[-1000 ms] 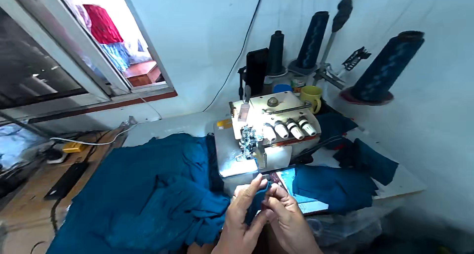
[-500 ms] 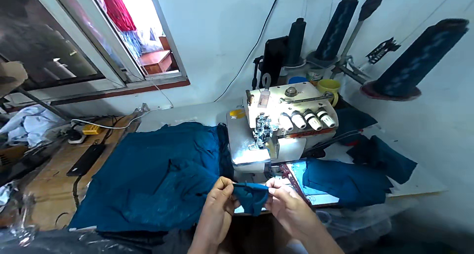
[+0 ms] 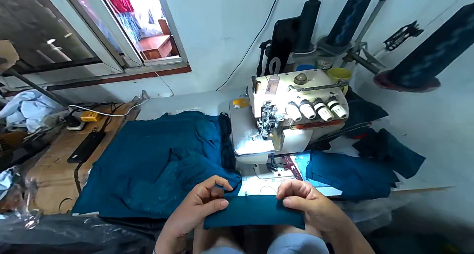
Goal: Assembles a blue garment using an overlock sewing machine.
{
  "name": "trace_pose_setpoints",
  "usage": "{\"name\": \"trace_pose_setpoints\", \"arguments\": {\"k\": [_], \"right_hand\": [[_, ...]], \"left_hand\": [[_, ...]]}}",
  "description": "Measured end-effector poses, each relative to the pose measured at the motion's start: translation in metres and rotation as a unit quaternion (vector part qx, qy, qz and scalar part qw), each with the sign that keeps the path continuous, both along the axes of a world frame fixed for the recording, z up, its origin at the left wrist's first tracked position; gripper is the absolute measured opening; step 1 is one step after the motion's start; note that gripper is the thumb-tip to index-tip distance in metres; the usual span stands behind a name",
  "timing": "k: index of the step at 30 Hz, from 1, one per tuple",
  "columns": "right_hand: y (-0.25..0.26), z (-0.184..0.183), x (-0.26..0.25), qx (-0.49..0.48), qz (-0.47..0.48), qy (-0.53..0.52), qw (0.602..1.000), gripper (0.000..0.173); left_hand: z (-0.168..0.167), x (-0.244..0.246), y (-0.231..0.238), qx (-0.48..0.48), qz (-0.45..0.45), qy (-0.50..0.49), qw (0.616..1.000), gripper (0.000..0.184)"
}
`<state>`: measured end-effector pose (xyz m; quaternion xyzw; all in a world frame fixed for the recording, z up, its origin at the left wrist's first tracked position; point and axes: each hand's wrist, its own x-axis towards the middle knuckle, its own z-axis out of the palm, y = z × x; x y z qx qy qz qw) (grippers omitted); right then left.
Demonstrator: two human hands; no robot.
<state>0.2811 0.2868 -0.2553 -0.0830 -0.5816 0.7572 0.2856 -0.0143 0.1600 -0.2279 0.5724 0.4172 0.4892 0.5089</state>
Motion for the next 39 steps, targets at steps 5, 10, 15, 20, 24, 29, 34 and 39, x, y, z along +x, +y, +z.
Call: {"name": "trace_pose_setpoints", "arguments": {"k": [5, 10, 15, 20, 24, 29, 34, 39], "right_hand": [[-0.007, -0.009, -0.006, 0.122, -0.055, -0.055, 0.99, 0.025], [-0.014, -0.016, -0.006, 0.124, -0.085, -0.099, 0.984, 0.028], [-0.018, -0.024, -0.013, 0.137, -0.123, -0.124, 0.975, 0.016], [-0.031, -0.011, -0.031, -0.094, 0.004, -0.116, 0.989, 0.007], [-0.04, -0.013, -0.046, -0.035, 0.017, -0.049, 0.998, 0.025], [-0.051, -0.017, -0.056, 0.024, -0.078, -0.047, 0.996, 0.011], [-0.049, -0.022, -0.054, -0.029, -0.04, -0.033, 0.998, 0.01], [-0.047, -0.025, -0.049, -0.068, -0.029, -0.048, 0.996, 0.009]], "left_hand": [[-0.008, -0.001, -0.009, 0.034, 0.014, 0.093, 0.995, 0.034], [-0.015, 0.011, -0.016, 0.024, 0.055, 0.148, 0.987, 0.031], [-0.027, 0.024, -0.011, 0.048, 0.086, 0.132, 0.986, 0.019], [-0.025, 0.032, -0.007, -0.009, 0.021, 0.092, 0.995, 0.006], [-0.017, 0.028, -0.009, -0.007, 0.025, 0.128, 0.991, 0.019], [-0.013, 0.03, -0.017, -0.001, -0.037, 0.153, 0.988, 0.034], [-0.018, 0.033, -0.017, 0.011, -0.031, 0.188, 0.982, 0.024], [-0.021, 0.034, -0.014, 0.022, -0.007, 0.175, 0.984, 0.019]]}}
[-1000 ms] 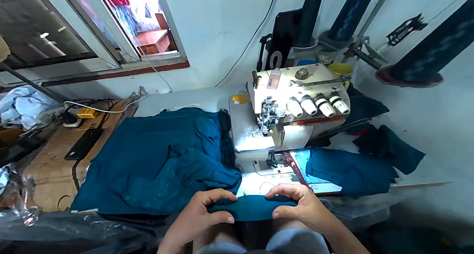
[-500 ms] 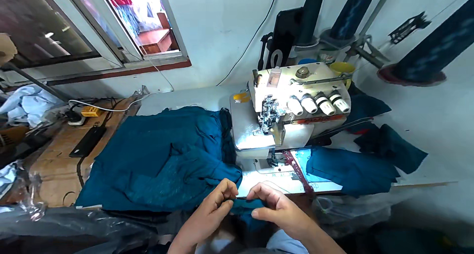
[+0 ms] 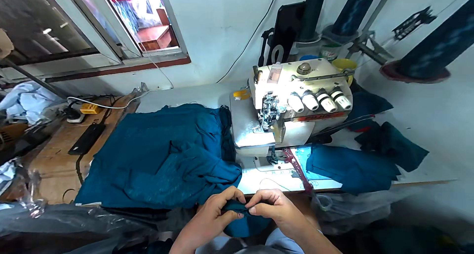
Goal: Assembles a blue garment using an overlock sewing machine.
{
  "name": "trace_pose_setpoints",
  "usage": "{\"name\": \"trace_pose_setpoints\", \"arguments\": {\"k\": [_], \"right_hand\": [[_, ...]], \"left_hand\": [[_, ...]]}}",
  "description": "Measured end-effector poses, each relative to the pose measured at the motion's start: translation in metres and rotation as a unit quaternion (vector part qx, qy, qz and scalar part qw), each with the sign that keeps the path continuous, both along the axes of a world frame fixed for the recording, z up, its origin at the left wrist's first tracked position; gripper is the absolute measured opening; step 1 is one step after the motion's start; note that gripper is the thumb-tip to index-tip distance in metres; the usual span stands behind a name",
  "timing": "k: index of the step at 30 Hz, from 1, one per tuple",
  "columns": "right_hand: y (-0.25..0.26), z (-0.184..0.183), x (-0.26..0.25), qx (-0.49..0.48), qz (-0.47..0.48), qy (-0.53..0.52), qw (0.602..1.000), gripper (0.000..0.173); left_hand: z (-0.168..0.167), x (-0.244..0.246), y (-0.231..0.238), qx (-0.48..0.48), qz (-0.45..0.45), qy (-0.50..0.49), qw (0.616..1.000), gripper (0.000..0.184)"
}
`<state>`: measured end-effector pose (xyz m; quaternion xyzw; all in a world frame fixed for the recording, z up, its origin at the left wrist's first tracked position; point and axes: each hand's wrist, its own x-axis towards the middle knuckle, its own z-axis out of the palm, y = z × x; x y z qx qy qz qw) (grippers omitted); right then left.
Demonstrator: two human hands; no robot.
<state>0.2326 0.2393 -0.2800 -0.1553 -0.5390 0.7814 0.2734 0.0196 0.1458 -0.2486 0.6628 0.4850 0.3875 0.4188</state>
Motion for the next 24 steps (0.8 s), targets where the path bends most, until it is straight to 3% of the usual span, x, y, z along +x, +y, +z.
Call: {"name": "trace_pose_setpoints", "arguments": {"k": [5, 9, 12, 15, 18, 20, 24], "right_hand": [[-0.002, -0.003, 0.0, -0.035, 0.017, -0.01, 0.999, 0.011], [-0.006, -0.003, -0.002, 0.002, 0.064, -0.008, 0.998, 0.032], [-0.012, -0.006, -0.005, 0.102, 0.028, -0.073, 0.992, 0.017], [-0.014, 0.001, -0.013, 0.293, -0.027, -0.163, 0.942, 0.022], [-0.006, 0.029, -0.038, 0.392, -0.062, -0.2, 0.896, 0.019], [0.012, 0.053, -0.061, 0.378, -0.045, -0.266, 0.886, 0.023], [0.052, 0.065, -0.103, 0.278, 0.077, -0.376, 0.881, 0.023]], "left_hand": [[-0.014, 0.007, 0.001, 0.087, 0.121, 0.058, 0.987, 0.011], [-0.022, 0.006, 0.001, 0.13, 0.164, 0.072, 0.975, 0.012], [-0.024, 0.007, -0.002, 0.125, 0.168, 0.058, 0.976, 0.011], [-0.013, -0.007, -0.005, 0.097, 0.125, 0.104, 0.982, 0.015], [0.017, -0.037, 0.009, 0.082, 0.081, 0.171, 0.978, 0.016], [0.037, -0.056, 0.03, 0.051, 0.1, 0.23, 0.967, 0.015], [0.061, -0.079, 0.069, -0.143, 0.038, 0.34, 0.929, 0.023]]}}
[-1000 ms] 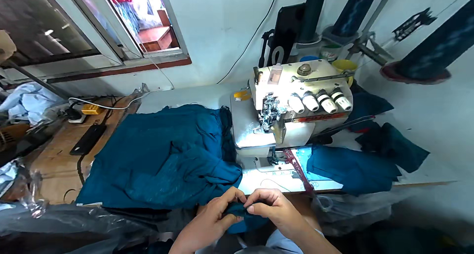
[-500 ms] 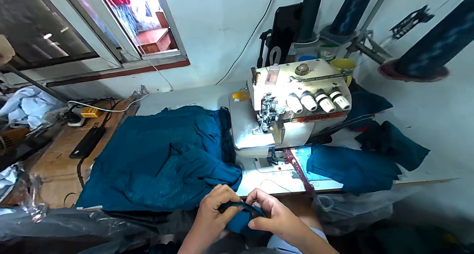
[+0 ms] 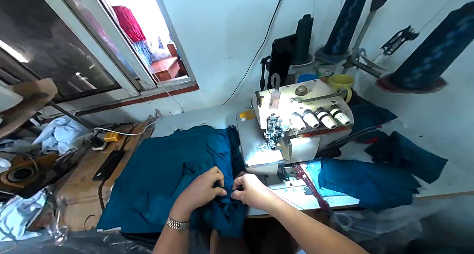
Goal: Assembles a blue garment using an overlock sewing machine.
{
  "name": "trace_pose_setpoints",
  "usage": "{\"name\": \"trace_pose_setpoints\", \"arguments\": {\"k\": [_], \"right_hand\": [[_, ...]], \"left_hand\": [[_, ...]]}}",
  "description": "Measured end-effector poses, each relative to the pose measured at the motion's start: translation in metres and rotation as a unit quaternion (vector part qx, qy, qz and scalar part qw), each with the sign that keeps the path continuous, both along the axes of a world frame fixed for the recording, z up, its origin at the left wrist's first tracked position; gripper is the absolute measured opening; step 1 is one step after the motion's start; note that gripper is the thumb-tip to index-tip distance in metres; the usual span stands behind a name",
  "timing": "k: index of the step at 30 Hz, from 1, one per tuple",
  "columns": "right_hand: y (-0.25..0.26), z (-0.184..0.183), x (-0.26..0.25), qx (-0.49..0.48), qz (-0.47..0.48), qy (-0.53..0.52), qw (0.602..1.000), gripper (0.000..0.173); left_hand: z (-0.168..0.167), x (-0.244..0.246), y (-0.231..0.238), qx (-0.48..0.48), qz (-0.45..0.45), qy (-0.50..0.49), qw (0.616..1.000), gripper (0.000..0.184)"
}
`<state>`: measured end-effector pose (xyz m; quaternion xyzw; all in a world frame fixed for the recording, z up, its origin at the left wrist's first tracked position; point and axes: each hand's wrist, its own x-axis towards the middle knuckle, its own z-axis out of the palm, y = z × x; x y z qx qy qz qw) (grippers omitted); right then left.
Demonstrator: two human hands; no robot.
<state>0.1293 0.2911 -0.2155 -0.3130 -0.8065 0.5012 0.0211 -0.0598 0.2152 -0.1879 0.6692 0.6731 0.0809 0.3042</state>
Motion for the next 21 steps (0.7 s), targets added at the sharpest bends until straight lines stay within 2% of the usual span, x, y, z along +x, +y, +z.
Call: {"name": "trace_pose_setpoints", "arguments": {"k": [3, 7, 11, 13, 16, 21], "right_hand": [[-0.001, 0.003, 0.001, -0.002, 0.018, 0.02, 1.0, 0.022], [-0.022, 0.015, 0.018, 0.056, 0.015, 0.062, 0.996, 0.022], [-0.037, 0.005, 0.027, 0.109, -0.015, 0.148, 0.983, 0.022], [-0.045, -0.005, 0.028, 0.18, -0.056, 0.205, 0.96, 0.019], [-0.054, -0.018, 0.025, 0.289, -0.111, 0.286, 0.907, 0.012], [-0.056, -0.024, 0.018, 0.372, -0.158, 0.345, 0.847, 0.01]], "left_hand": [[0.006, 0.0, -0.004, -0.017, -0.037, 0.014, 0.999, 0.024], [-0.003, 0.001, -0.028, 0.106, -0.041, -0.049, 0.992, 0.022], [-0.008, 0.005, -0.041, 0.18, -0.04, -0.078, 0.98, 0.02], [-0.01, 0.007, -0.045, 0.228, -0.028, -0.086, 0.969, 0.02], [-0.015, 0.013, -0.048, 0.308, 0.023, -0.111, 0.944, 0.016], [-0.019, 0.022, -0.051, 0.391, 0.096, -0.121, 0.908, 0.02]]}}
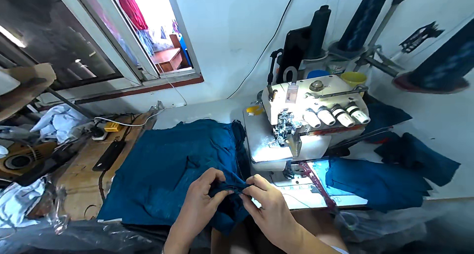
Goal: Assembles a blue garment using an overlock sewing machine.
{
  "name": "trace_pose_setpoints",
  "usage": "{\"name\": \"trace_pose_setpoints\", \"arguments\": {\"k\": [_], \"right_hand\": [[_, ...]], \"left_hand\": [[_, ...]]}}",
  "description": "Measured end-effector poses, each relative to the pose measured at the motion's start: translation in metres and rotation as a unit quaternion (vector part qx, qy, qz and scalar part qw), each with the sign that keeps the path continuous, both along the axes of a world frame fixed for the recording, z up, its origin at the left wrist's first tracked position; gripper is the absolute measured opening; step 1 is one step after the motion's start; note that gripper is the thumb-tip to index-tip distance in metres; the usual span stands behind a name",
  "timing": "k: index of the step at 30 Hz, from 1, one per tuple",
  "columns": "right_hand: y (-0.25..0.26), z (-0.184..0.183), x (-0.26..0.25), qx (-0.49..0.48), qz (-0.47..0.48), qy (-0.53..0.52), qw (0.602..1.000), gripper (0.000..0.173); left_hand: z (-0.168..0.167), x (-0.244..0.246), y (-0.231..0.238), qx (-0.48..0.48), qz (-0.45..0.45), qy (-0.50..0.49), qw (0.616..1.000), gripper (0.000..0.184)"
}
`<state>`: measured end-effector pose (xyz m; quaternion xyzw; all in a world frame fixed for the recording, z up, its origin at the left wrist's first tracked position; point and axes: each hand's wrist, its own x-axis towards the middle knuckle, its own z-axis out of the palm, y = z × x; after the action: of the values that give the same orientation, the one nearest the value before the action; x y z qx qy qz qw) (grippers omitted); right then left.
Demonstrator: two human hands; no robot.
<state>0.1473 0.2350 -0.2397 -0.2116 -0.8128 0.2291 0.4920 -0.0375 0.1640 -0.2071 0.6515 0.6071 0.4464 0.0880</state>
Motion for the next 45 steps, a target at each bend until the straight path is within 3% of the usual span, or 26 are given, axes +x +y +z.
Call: {"name": "trace_pose_setpoints", "arguments": {"k": [6, 10, 14, 18, 21, 24, 27, 32, 37, 45], "right_hand": [[0.007, -0.005, -0.009, 0.079, -0.038, 0.021, 0.996, 0.013], [0.032, -0.024, -0.014, 0.14, -0.106, 0.048, 0.983, 0.015], [0.05, -0.027, -0.003, 0.119, -0.235, 0.012, 0.965, 0.03], [0.054, -0.019, 0.018, 0.073, -0.285, -0.048, 0.954, 0.037], [0.049, -0.012, 0.027, 0.036, -0.325, -0.037, 0.944, 0.045], [0.049, -0.014, 0.036, 0.048, -0.289, -0.042, 0.955, 0.039], [0.046, -0.01, 0.042, 0.05, -0.285, -0.111, 0.951, 0.048], [0.039, 0.013, 0.05, 0.031, -0.317, -0.203, 0.926, 0.055], [0.042, 0.024, 0.05, 0.028, -0.328, -0.242, 0.913, 0.056], [0.055, 0.021, 0.039, 0.02, -0.328, -0.21, 0.921, 0.051]], "left_hand": [[0.006, 0.0, 0.007, 0.019, -0.01, 0.018, 1.0, 0.013], [0.027, 0.005, 0.055, -0.023, -0.073, 0.049, 0.996, 0.01], [0.034, 0.028, 0.122, -0.007, -0.122, 0.107, 0.987, 0.007], [0.033, 0.046, 0.152, -0.073, -0.139, 0.086, 0.984, 0.003], [0.037, 0.061, 0.15, -0.134, -0.105, 0.05, 0.984, 0.005], [0.032, 0.068, 0.147, -0.136, -0.059, 0.025, 0.989, 0.013], [0.025, 0.072, 0.145, -0.107, -0.018, 0.005, 0.994, 0.029], [0.02, 0.094, 0.144, -0.082, 0.048, -0.008, 0.995, 0.038], [0.02, 0.102, 0.151, -0.068, 0.073, -0.028, 0.995, 0.035], [0.019, 0.094, 0.166, -0.049, 0.077, 0.008, 0.996, 0.031]]}}
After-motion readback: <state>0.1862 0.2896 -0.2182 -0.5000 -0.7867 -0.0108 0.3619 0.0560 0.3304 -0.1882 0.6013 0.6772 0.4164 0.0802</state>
